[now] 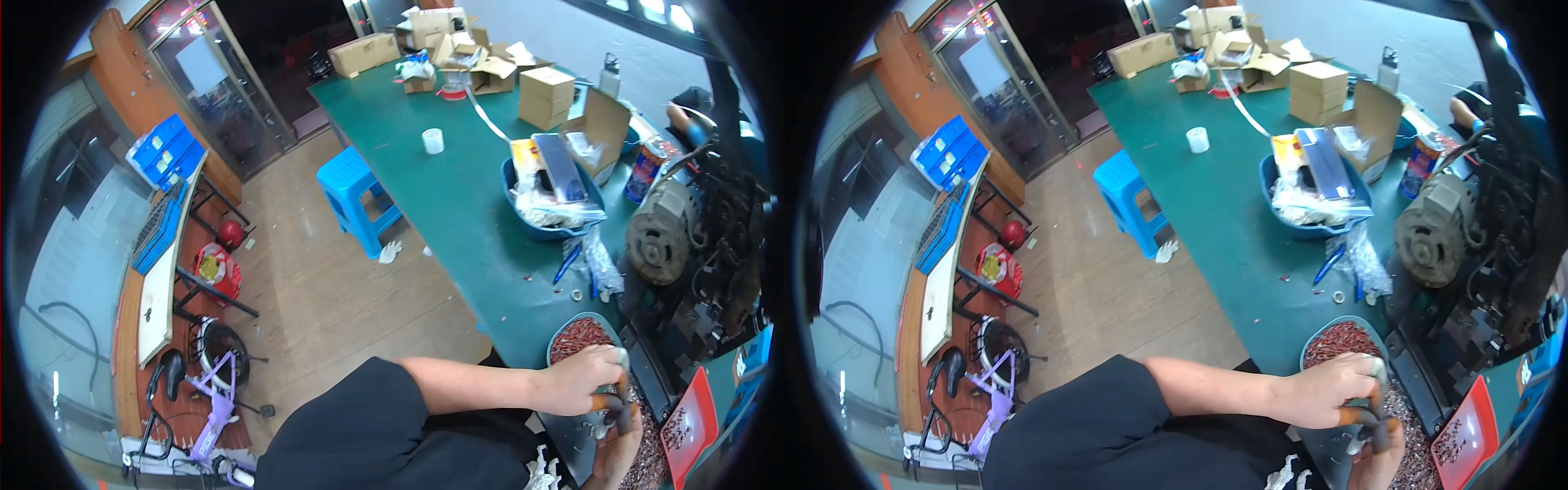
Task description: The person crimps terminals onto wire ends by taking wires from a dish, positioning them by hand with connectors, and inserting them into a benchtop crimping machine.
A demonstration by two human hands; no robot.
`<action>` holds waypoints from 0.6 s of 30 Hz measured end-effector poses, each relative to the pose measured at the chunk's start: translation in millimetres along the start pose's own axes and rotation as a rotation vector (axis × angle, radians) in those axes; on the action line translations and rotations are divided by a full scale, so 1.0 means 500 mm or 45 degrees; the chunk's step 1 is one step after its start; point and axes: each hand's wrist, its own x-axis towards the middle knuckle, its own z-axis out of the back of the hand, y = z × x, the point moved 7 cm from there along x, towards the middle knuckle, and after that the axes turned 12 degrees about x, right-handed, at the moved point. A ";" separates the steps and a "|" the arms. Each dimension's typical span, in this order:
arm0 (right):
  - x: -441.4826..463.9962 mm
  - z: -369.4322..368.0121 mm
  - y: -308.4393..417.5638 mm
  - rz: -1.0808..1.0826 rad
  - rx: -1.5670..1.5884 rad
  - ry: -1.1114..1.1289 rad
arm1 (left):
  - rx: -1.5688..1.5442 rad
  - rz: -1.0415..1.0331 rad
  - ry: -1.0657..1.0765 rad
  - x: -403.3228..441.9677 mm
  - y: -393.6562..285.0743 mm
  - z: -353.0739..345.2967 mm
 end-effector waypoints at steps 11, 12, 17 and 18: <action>-0.047 -0.226 -0.036 -0.515 0.628 1.150 | -2.289 0.107 1.308 -0.022 -0.244 -0.269; -0.047 -0.231 -0.036 -0.511 0.631 1.155 | -2.282 0.111 1.311 -0.023 -0.242 -0.256; -0.086 -0.236 0.078 0.437 0.892 1.088 | -2.058 -0.178 1.029 -0.020 -0.174 -0.221; -0.035 -0.070 0.071 0.001 0.778 0.772 | -1.912 -0.059 0.991 -0.025 -0.140 -0.240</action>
